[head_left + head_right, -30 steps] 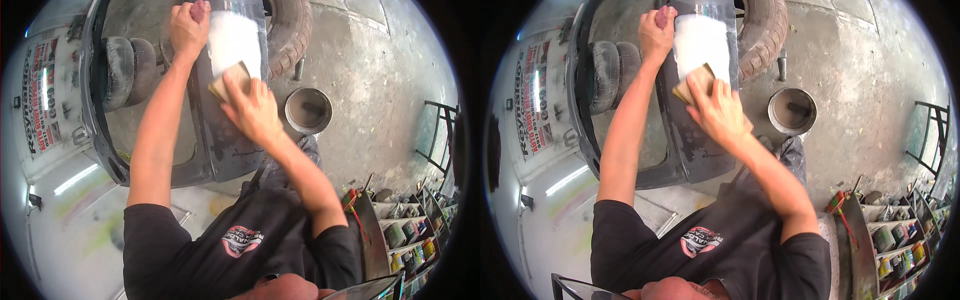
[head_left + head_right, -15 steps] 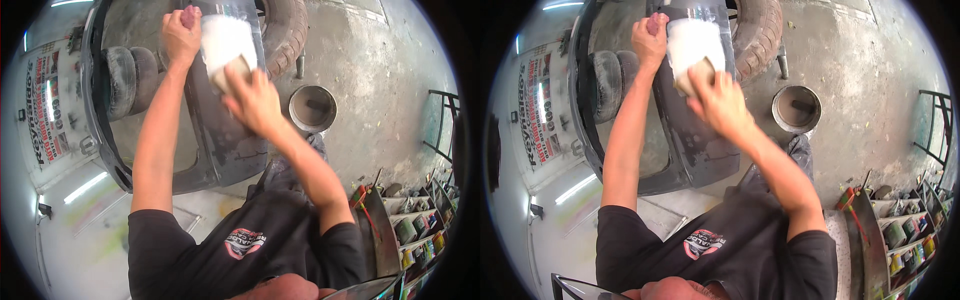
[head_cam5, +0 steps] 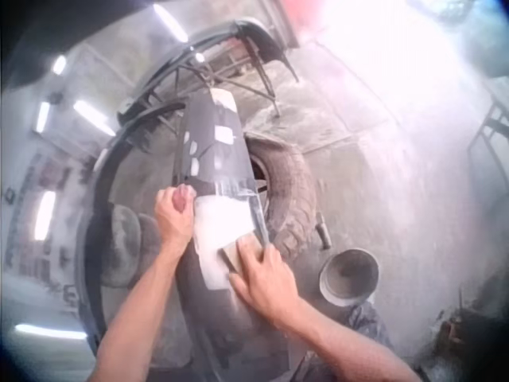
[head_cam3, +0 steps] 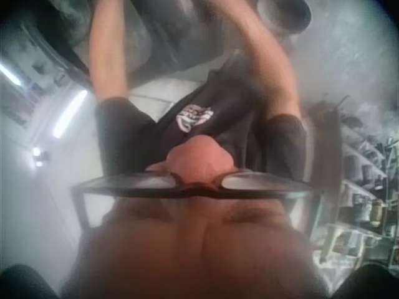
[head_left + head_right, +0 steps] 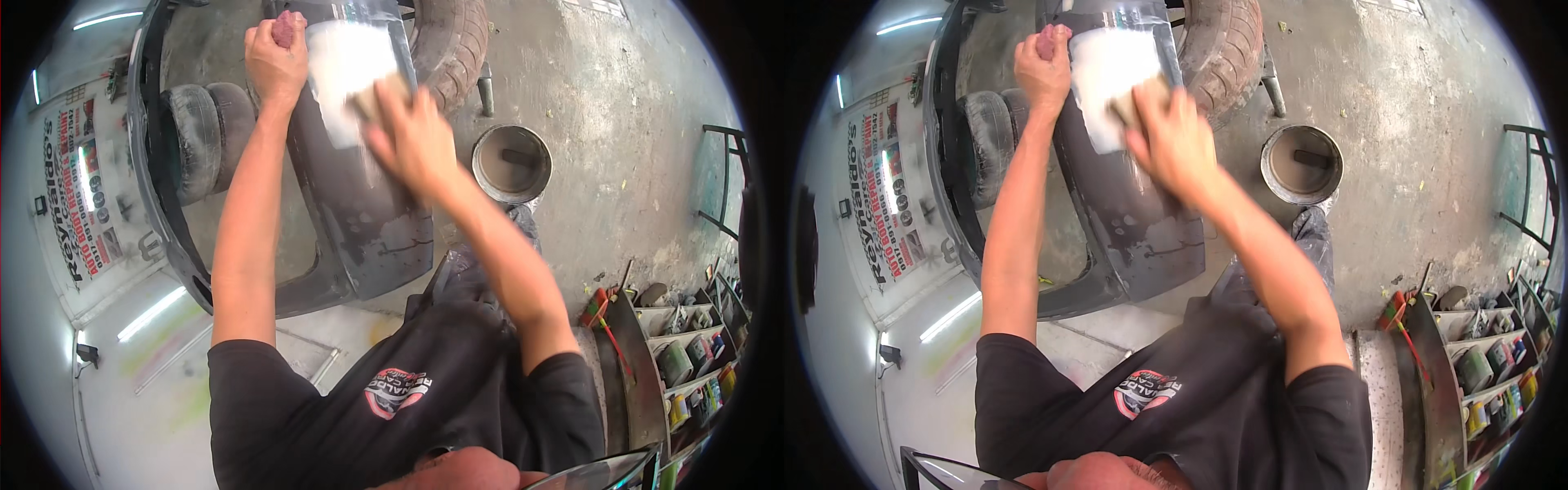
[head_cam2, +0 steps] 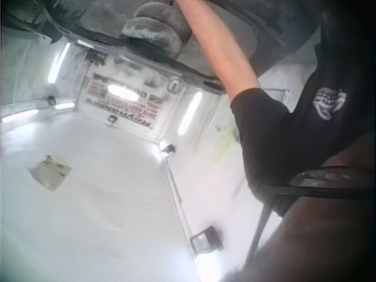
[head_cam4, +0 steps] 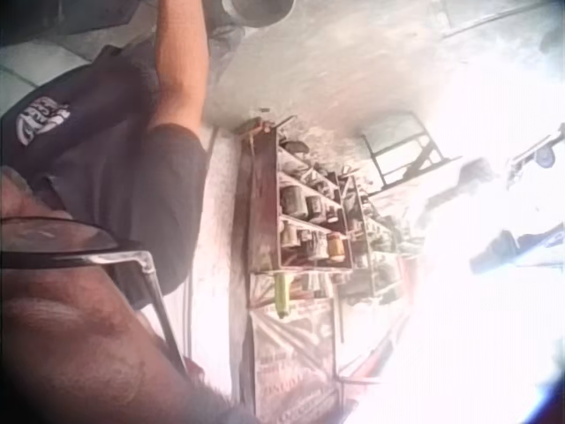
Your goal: The person prepares a sanding block, wets a cloth in a bucket of water, and wet-sands a car panel using the sanding block while wiping the surface with the cloth.
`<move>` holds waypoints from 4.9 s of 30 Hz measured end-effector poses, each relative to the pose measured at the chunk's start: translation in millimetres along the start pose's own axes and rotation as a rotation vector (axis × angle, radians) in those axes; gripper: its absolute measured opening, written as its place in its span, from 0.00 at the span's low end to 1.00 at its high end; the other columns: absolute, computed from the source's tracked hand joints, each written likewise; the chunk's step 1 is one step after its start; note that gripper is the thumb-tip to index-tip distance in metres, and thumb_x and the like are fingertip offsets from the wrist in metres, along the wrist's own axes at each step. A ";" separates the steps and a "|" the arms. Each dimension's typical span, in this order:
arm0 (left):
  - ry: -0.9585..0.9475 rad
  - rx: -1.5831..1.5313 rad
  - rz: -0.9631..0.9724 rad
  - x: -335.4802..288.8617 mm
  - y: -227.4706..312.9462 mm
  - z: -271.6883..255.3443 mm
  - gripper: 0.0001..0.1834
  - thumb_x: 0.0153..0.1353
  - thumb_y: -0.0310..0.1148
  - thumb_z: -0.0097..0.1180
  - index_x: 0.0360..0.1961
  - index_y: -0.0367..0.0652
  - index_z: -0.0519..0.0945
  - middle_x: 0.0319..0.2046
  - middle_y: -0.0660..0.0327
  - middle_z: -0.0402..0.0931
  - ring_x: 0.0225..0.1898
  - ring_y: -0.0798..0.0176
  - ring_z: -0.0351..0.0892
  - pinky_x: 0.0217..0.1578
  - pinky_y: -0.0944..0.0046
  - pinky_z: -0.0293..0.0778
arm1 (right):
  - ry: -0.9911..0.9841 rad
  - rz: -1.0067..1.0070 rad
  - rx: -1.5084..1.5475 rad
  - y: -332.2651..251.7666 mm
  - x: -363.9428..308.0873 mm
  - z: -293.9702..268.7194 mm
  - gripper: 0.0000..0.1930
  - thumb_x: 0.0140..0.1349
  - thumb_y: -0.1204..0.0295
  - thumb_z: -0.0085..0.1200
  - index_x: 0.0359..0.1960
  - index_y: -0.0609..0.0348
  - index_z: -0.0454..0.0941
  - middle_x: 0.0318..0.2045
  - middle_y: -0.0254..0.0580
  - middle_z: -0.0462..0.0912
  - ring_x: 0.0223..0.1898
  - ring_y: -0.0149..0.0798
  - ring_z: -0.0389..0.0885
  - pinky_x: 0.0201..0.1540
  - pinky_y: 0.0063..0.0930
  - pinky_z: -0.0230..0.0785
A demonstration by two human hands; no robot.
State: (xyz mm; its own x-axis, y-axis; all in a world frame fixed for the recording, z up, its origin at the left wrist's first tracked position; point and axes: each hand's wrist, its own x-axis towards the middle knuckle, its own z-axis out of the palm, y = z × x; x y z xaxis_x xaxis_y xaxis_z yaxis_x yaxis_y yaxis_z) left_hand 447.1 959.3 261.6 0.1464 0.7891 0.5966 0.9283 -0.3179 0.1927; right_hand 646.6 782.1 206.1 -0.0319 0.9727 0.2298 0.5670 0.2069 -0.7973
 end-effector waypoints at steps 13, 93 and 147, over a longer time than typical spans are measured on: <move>-0.030 0.008 -0.011 -2.6 11.2 -2.5 0.21 0.65 0.50 0.66 0.33 0.39 0.84 0.34 0.50 0.80 0.38 0.47 0.80 0.42 0.49 0.77 | -0.083 -0.103 -0.002 -4.6 -45.5 -15.9 0.41 0.56 0.58 0.71 0.72 0.47 0.67 0.48 0.57 0.71 0.48 0.56 0.76 0.44 0.46 0.76; -0.086 -0.060 0.016 -7.4 17.8 -7.3 0.14 0.53 0.36 0.69 0.27 0.37 0.79 0.28 0.56 0.75 0.28 0.52 0.76 0.32 0.53 0.72 | -0.037 -0.049 0.170 22.9 -49.6 0.9 0.44 0.60 0.54 0.67 0.76 0.52 0.63 0.52 0.60 0.70 0.51 0.61 0.75 0.52 0.49 0.73; 0.020 -0.054 -0.204 -3.0 21.7 22.9 0.21 0.65 0.48 0.64 0.35 0.37 0.82 0.33 0.48 0.79 0.39 0.40 0.79 0.45 0.45 0.75 | -0.026 0.006 -0.191 0.3 93.0 5.9 0.31 0.66 0.55 0.59 0.71 0.39 0.69 0.47 0.66 0.75 0.48 0.66 0.80 0.42 0.54 0.80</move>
State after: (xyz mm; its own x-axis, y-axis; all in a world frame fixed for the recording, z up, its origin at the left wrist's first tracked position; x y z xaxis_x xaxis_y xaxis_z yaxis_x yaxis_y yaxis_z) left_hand 474.7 962.1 246.2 -0.0495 0.8297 0.5561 0.9182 -0.1813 0.3523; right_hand 639.0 873.2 223.9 -0.0479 0.9767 0.2092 0.7134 0.1800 -0.6773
